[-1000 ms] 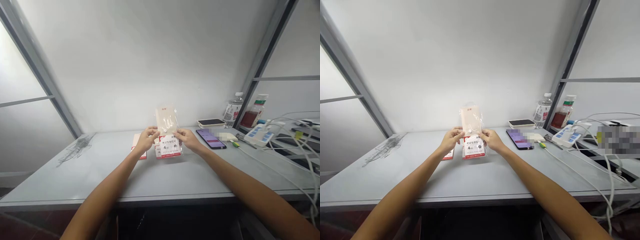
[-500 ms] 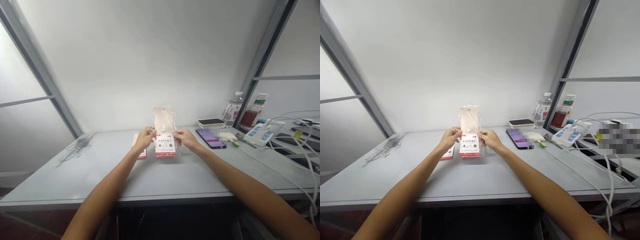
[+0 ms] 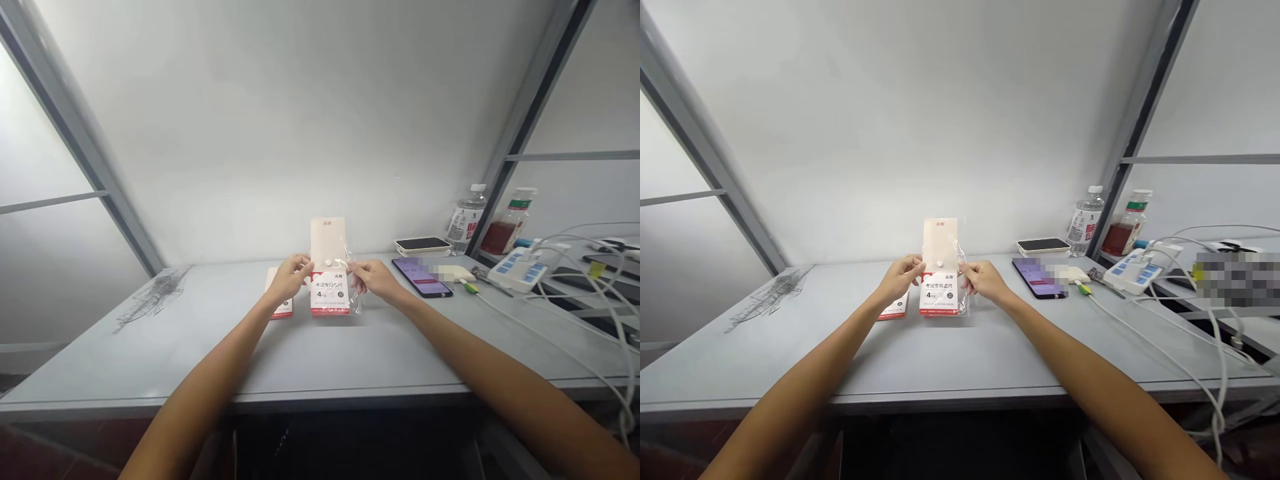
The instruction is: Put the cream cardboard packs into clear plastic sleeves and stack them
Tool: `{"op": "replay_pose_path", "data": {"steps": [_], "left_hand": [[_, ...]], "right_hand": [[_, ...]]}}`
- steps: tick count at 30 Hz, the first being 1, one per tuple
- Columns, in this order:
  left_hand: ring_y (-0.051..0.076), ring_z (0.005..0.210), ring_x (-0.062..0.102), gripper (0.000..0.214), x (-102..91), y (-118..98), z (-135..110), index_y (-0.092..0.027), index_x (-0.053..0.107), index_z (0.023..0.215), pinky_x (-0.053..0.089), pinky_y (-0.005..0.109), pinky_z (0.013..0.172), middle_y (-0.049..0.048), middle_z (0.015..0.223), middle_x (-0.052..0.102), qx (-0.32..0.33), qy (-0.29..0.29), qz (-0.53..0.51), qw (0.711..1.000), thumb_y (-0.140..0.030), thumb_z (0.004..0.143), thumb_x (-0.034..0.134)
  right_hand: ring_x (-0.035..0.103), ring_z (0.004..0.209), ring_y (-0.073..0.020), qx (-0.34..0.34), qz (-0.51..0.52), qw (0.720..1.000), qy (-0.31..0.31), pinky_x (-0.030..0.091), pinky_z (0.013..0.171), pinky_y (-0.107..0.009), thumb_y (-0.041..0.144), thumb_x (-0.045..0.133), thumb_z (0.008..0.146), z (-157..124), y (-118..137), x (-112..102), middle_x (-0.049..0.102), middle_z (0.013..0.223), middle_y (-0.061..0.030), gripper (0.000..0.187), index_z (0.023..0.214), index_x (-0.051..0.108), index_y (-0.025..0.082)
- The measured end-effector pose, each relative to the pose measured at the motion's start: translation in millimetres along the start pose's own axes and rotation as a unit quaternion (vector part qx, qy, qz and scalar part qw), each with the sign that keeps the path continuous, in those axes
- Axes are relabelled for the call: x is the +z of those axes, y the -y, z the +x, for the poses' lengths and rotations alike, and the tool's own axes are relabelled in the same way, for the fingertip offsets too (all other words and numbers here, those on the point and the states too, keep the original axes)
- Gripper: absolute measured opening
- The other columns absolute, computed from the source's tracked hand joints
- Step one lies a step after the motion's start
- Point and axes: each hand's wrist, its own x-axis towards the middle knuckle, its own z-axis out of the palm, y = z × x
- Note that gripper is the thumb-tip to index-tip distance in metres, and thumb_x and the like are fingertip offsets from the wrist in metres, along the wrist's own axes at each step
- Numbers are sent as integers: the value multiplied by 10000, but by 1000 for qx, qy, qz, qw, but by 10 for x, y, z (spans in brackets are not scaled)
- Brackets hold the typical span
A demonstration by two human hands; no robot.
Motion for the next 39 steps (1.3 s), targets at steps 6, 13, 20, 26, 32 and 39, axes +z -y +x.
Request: {"op": "replay_pose_path", "data": {"steps": [6,13,20,26,32,39], "left_hand": [[115,746,557,316,-52,-68,32,-146,571,705,493,239,577,80,1120,523,-22,-38,10,999,-455,754,527],[150,728,602,287,-398,6,107,-151,576,805,488,228,570,68,811,655,-130,-115,95,980,-423,765,493],[185,635,637,106,-779,203,99,-149,566,589,471,249,522,86,739,679,-329,2,264,907,-239,636,598],[295,665,628,93,-790,271,73,-156,545,604,445,367,581,129,642,649,-364,15,403,840,-219,586,611],[253,767,612,382,-267,173,36,-192,573,775,424,328,633,102,805,653,-250,18,461,851,-539,760,412],[243,740,604,397,318,121,-22,-148,583,871,419,314,601,119,836,634,-111,90,516,845,-491,777,408]], "right_hand": [[497,386,-78,14,4,998,-54,374,377,-194,605,499,752,21,33,8,569,503,-21,504,661,622,124],[468,395,-85,9,-102,977,-187,386,419,-211,561,441,806,119,-88,-342,506,477,0,475,601,547,146],[580,568,-154,158,-376,910,-71,415,567,-252,405,431,843,233,-495,-726,611,582,-62,385,675,643,131],[595,930,-291,187,-476,855,-85,418,722,-341,411,566,740,254,-634,-666,655,937,-169,322,870,656,130],[565,1002,-294,180,-514,834,-88,409,767,-363,434,494,793,238,-578,-613,624,1052,-161,403,1053,604,145],[592,863,-226,99,-503,847,-140,394,681,-300,386,372,865,193,-257,-469,662,918,-82,340,1014,610,195]]}}
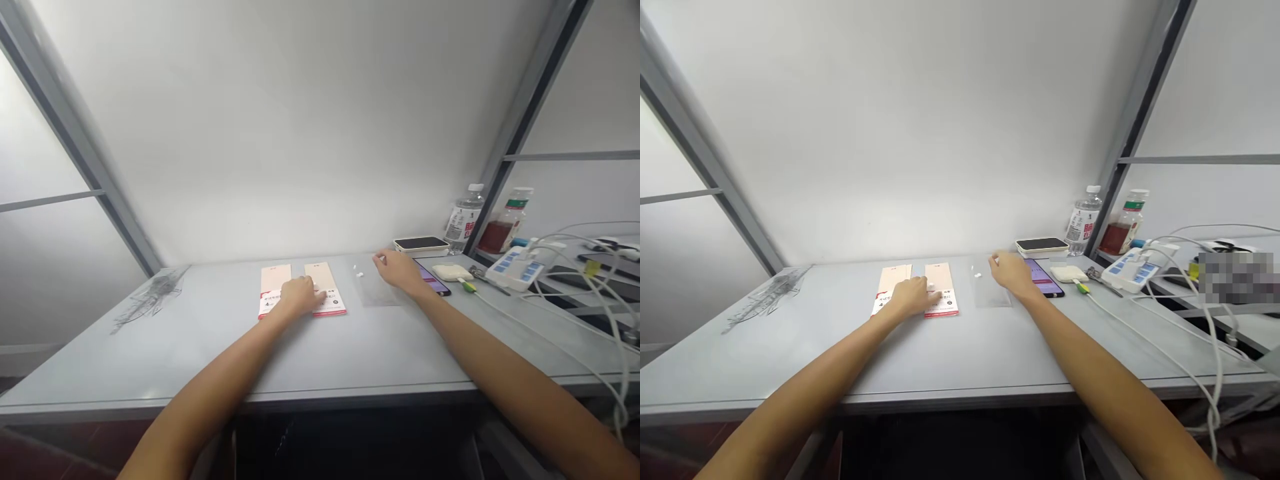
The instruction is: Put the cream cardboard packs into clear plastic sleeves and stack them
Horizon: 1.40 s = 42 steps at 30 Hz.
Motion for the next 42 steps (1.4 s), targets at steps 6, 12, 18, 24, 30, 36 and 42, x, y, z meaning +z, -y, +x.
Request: {"op": "replay_pose_path", "data": {"steps": [6,12,18,24,30,36,42], "left_hand": [[224,667,594,224,-62,44,-4,-136,594,724,386,295,557,121,737,627,13,-4,10,1000,-215,787,394],[201,664,574,311,-125,-25,-60,-160,573,748,355,292,568,104,767,617,41,-72,-18,996,-269,858,303],[176,592,539,315,-116,-136,-161,-177,538,652,328,287,563,79,685,594,107,-132,-91,981,-279,862,327],[165,580,530,358,-129,-140,-182,-176,540,691,321,285,538,76,710,607,113,-170,-91,975,-333,889,287],[140,576,514,395,-185,-120,-222,-190,506,656,325,268,548,42,656,582,199,-154,-151,956,-334,910,240],[134,549,489,399,-190,-101,-239,-195,487,624,328,264,555,33,610,554,216,-148,-159,952,-334,905,239],[116,524,499,416,-158,-118,-222,-187,495,579,346,240,524,14,561,562,194,-143,-228,943,-350,889,271]], "right_hand": [[538,598,-148,-144,175,972,-61,364,578,-256,443,381,851,-292,337,-124,628,653,-28,383,749,637,177],[538,555,-130,-129,329,932,78,399,538,-244,523,462,789,-454,559,-92,646,699,-20,395,762,656,180],[503,448,-102,-124,459,862,177,392,432,-217,386,514,773,-487,633,-24,611,610,-21,261,710,590,145],[529,512,-126,-177,415,883,131,387,448,-224,271,481,765,-536,624,-20,596,607,-12,170,681,570,153],[543,708,-137,-297,351,888,5,399,561,-225,206,443,788,-606,636,-132,615,845,-48,176,729,602,160],[506,632,-121,-330,333,883,17,374,546,-220,233,405,828,-629,639,-176,595,730,-24,232,737,607,165],[420,516,-107,-302,329,895,5,328,497,-225,290,406,829,-640,627,-109,476,532,12,296,579,508,170]]}}
